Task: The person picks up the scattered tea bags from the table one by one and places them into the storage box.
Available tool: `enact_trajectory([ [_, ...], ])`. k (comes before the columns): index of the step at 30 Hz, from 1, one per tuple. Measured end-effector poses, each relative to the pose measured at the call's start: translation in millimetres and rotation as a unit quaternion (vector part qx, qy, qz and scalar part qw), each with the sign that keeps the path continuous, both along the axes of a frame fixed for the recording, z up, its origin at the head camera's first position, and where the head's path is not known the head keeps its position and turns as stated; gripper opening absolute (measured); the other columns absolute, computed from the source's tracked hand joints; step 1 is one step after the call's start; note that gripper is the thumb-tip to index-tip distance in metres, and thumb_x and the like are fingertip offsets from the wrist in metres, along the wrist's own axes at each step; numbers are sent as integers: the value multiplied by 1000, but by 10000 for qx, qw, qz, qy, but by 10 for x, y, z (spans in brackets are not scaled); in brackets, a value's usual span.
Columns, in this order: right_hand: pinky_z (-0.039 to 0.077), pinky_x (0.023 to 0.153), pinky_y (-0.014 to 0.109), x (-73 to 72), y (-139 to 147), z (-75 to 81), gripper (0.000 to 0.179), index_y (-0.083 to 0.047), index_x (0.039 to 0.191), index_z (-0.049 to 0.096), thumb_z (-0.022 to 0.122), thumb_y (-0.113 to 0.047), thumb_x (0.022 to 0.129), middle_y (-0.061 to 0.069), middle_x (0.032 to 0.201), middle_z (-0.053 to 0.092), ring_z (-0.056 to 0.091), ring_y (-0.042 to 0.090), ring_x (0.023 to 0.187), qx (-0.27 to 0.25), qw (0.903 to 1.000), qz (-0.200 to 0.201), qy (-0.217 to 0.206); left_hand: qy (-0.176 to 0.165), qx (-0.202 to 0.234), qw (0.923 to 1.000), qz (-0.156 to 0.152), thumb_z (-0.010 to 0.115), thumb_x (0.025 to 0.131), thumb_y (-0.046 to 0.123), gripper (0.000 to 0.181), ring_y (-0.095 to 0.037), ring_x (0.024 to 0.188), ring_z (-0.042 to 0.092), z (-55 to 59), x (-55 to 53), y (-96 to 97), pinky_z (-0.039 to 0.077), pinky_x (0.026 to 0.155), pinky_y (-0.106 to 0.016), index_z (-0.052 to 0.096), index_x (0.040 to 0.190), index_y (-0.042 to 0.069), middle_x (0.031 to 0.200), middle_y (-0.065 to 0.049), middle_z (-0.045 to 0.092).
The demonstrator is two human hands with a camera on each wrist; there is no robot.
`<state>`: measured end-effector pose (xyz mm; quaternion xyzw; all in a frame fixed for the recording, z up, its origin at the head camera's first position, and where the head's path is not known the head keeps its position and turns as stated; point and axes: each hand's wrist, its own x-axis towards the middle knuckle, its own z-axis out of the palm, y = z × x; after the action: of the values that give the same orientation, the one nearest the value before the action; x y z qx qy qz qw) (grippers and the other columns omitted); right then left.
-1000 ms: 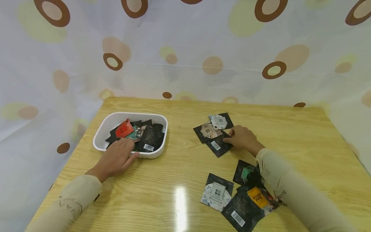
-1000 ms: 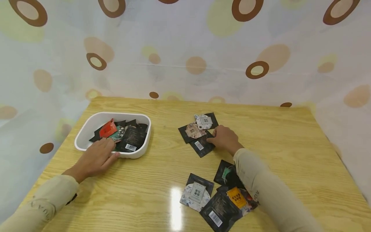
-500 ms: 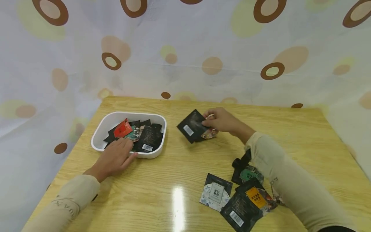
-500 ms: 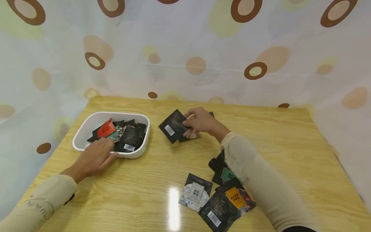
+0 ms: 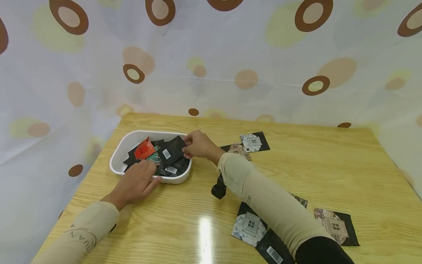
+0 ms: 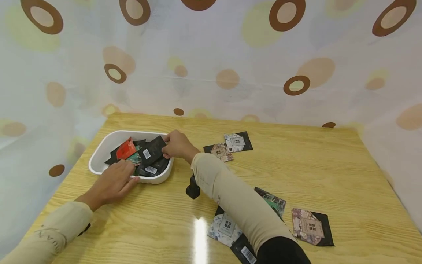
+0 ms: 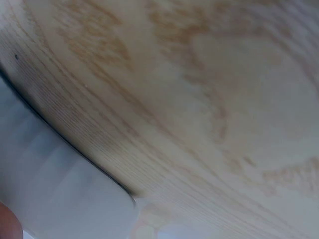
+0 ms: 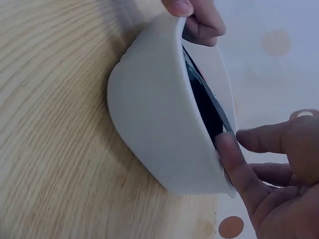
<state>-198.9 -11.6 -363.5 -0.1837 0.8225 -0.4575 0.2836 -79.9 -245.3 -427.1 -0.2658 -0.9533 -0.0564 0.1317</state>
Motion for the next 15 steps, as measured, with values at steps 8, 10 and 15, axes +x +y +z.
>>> enact_trajectory([
  [8,53,93,43,-157,575,35,48,-4,143,50,60,-18,98,19,142,53,65,32,111,692,9883,-272,1333,62,-89,9999,-56,48,99,34,28,-18,76,42,43,-43,-8,41,76,-35,43,89,8,81,-2,41],
  [10,51,96,47,-271,867,28,46,-5,142,51,58,-20,99,19,143,52,60,34,117,858,9861,-605,1286,101,-99,9999,-75,48,99,34,28,-18,75,42,54,-50,-17,42,76,-35,43,88,8,81,-2,41],
  [15,50,84,44,-541,1623,-142,46,3,142,48,46,-16,100,27,139,53,58,29,93,1651,9701,-1358,1144,83,-103,9999,-23,51,97,32,27,-18,75,41,72,-33,-49,41,74,-34,43,87,9,80,-1,39],
])
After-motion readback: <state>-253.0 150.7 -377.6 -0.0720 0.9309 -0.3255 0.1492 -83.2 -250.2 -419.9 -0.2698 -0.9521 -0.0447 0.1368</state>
